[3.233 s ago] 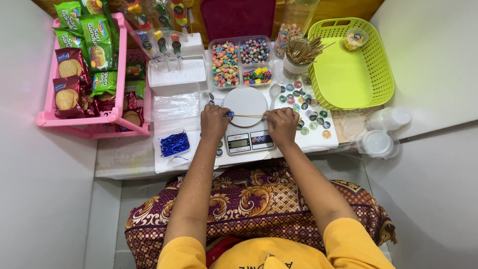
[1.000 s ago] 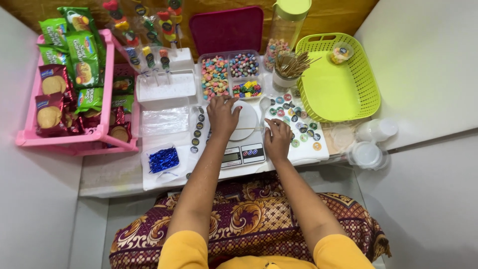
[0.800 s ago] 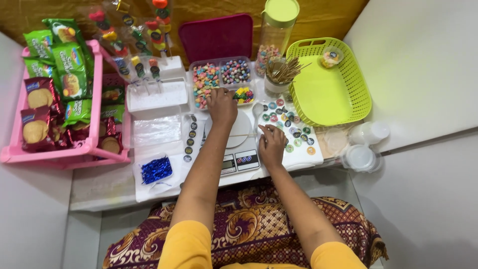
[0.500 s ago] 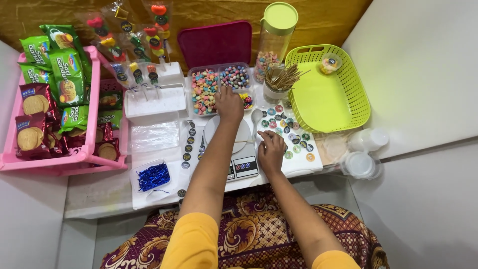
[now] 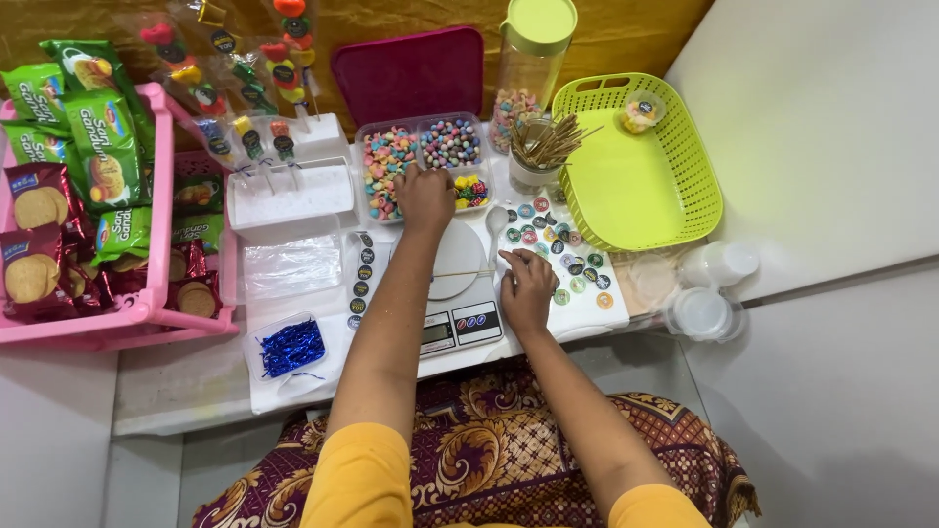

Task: Assembling colorful candies onto a stick to create a candy skewer.

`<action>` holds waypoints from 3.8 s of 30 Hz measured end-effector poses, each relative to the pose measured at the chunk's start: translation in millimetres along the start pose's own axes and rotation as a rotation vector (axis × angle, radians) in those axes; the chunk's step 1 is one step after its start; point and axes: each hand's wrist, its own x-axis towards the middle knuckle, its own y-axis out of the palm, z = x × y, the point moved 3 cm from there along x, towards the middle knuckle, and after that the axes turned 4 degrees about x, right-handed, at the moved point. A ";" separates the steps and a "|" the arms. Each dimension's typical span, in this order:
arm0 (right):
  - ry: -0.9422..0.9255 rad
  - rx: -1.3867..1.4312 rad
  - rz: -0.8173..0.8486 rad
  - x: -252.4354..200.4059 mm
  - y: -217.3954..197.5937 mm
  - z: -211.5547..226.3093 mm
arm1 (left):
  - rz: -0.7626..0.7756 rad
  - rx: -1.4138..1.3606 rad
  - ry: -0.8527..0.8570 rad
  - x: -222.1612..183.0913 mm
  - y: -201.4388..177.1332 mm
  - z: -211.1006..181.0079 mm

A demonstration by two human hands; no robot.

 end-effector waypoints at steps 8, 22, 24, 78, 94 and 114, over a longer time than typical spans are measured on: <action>-0.001 0.000 0.016 0.3 -2.1 3.2 | 0.058 -0.023 0.009 -0.9 -6.9 -3.2; -0.297 -0.044 0.049 -2.5 -4.2 17.6 | -0.066 -0.180 0.118 -15.6 -56.0 -25.3; -0.350 -0.029 0.004 -2.2 -5.8 19.5 | 0.022 -0.368 0.128 -31.4 -68.4 -21.1; -0.148 0.019 0.012 14.6 -31.5 24.2 | 0.201 -0.328 0.044 -155.7 -119.3 41.5; -0.005 0.081 0.115 12.7 -14.7 22.6 | 0.146 -0.430 0.112 -165.4 -140.3 30.0; 0.022 0.068 0.137 11.4 -14.6 27.9 | 0.123 -0.429 0.049 -165.1 -115.7 35.3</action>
